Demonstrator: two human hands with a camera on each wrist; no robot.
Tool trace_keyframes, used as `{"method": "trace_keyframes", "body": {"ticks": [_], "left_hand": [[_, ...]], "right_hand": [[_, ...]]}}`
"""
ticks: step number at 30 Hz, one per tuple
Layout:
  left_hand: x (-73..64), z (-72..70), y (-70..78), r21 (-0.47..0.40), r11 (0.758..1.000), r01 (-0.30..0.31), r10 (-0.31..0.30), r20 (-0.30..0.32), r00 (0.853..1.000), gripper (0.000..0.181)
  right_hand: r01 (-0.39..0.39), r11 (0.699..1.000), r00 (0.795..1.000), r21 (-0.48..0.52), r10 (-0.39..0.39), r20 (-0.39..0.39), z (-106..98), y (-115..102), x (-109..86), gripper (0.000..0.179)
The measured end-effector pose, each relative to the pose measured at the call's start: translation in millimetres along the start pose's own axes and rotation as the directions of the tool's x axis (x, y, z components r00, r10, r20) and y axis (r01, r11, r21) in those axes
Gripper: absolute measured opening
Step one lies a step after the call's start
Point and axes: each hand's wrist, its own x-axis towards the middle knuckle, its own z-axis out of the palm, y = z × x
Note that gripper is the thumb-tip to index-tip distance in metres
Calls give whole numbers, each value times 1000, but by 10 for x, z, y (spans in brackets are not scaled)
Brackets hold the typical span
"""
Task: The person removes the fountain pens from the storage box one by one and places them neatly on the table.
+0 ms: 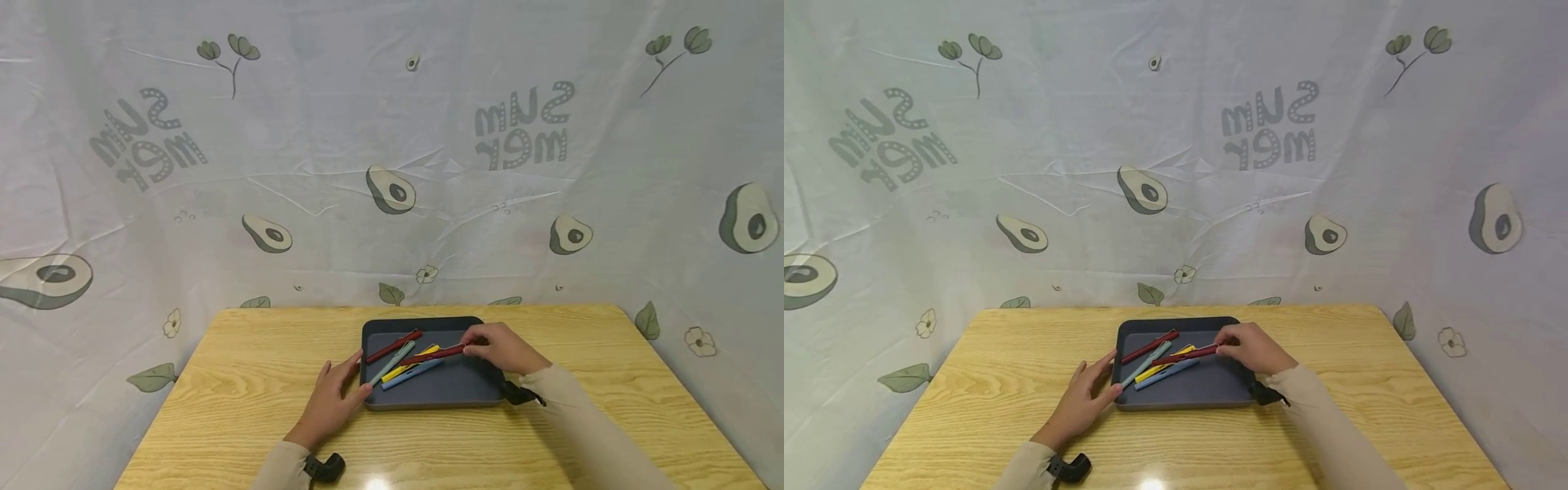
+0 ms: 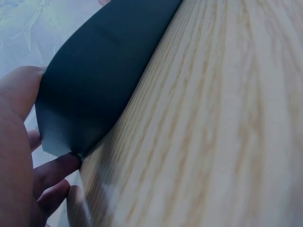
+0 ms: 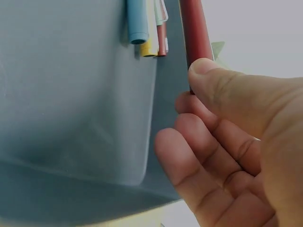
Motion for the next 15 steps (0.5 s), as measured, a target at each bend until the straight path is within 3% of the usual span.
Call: {"method": "trace_keyframes", "body": {"ticks": [15], "left_hand": [[-10,-12,34,-15,1000,18,-18,1,1000,72]], "right_hand": [[-61,998,991,16,62,-119,32,-67,-183,10]]}}
